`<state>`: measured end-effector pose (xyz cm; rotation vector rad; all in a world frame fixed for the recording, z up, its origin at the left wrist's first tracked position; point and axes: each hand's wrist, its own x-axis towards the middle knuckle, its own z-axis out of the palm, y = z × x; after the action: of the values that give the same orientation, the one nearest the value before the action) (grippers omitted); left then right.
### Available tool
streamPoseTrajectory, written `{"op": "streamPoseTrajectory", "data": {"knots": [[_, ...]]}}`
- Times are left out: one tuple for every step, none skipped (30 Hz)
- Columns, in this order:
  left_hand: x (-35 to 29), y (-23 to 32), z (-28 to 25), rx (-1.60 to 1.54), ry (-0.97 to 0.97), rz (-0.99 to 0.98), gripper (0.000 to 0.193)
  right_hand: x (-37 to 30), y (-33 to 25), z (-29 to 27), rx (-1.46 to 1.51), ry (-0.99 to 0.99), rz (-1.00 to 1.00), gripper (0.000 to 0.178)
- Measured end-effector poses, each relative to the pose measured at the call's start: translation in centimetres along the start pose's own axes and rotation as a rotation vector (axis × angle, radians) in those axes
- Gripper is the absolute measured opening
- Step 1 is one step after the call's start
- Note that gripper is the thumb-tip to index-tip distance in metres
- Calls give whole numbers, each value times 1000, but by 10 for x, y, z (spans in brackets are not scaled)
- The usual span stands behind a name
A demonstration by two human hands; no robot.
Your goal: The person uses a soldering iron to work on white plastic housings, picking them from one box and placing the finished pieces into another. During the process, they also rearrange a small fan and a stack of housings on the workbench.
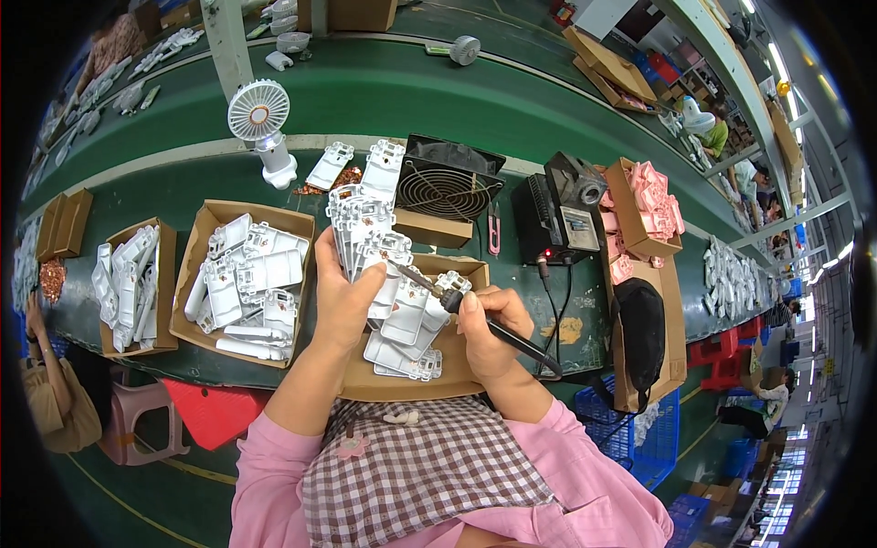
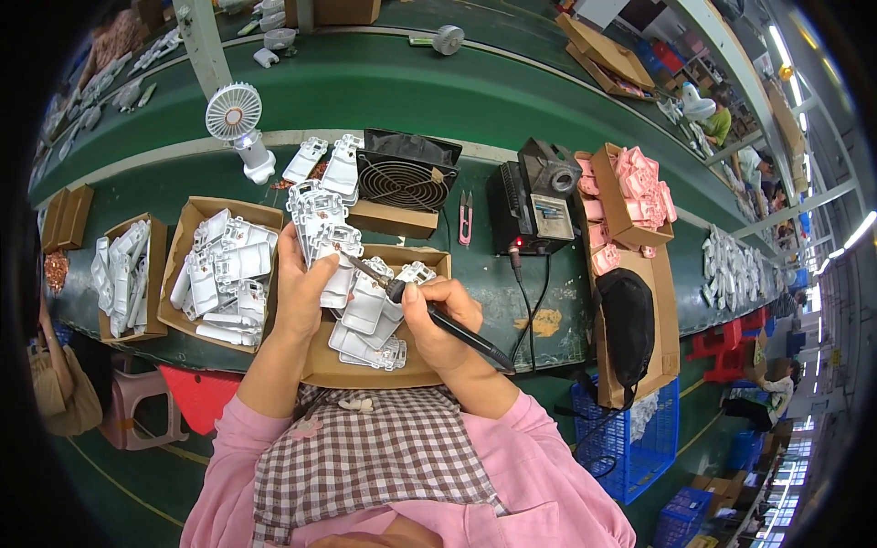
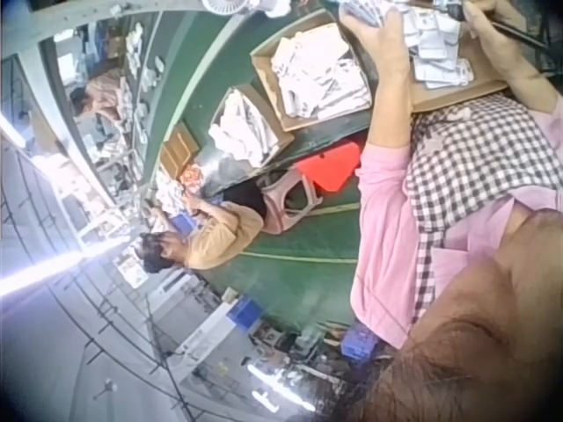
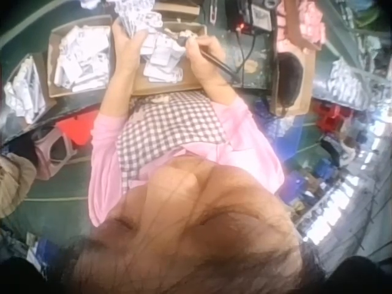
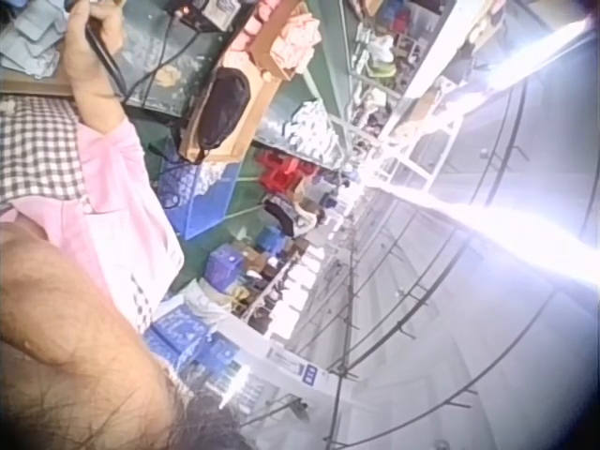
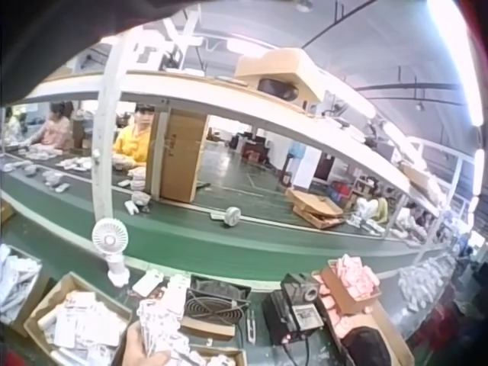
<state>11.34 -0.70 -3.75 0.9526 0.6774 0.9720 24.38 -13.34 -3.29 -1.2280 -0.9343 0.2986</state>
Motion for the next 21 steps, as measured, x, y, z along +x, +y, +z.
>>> {"op": "streamPoseTrajectory", "data": {"knots": [[0, 1, 1, 9, 2, 0, 70, 0, 0, 0, 5, 3, -4, 15], [0, 2, 1, 19, 5, 0, 70, 0, 0, 0, 5, 2, -4, 15], [0, 1, 0, 18, 6, 0, 70, 0, 1, 0, 7, -1, 8, 15], [0, 0, -1, 24, 2, 2, 71, 0, 1, 0, 10, -4, 20, 15], [1, -1, -2, 30, -2, 4, 71, 0, 0, 0, 9, -5, 20, 15], [0, 0, -1, 29, -1, 3, 71, 1, 0, -1, -27, -34, -7, 14], [0, 2, 0, 28, 3, 1, 71, 2, -1, -1, -64, -64, -34, 13], [-1, 3, 1, 27, 7, -1, 71, 2, -2, -1, -65, -64, -34, 13], [-1, 3, 1, 26, 7, -1, 71, 2, -2, -1, -65, -64, -30, 13], [0, 2, 1, 35, 13, 9, 71, 2, -2, -1, -65, -64, -25, 13], [0, 1, 0, 43, 18, 18, 70, 2, -2, -1, -66, -63, -25, 13], [0, 1, 0, 43, 18, 17, 70, 3, -2, -1, -66, -66, -31, 13], [0, 1, 0, 38, 15, 7, 70, 3, -1, -1, -66, -68, -36, 13], [0, 2, 0, 34, 12, -3, 71, 2, 0, -1, -67, -67, -36, 13], [0, 2, 0, 35, 11, -3, 71, 2, 3, -2, -52, -55, -49, 13], [0, 2, 0, 35, 9, -7, 70, 1, 5, -3, -37, -42, -61, 13], [0, 2, -1, 34, 8, -11, 70, 1, 4, -3, -37, -42, -61, 13], [0, 2, 0, 35, 8, -11, 70, 1, 3, -2, -19, -23, -65, 13], [0, 2, 0, 46, 8, 18, 70, 0, 2, -2, 0, -4, -69, 13], [0, 2, 1, 57, 7, 46, 70, 0, 1, -2, 0, -4, -68, 13], [-1, 2, 1, 57, 6, 46, 70, -1, 0, -2, 44, 21, -18, 14]]}}
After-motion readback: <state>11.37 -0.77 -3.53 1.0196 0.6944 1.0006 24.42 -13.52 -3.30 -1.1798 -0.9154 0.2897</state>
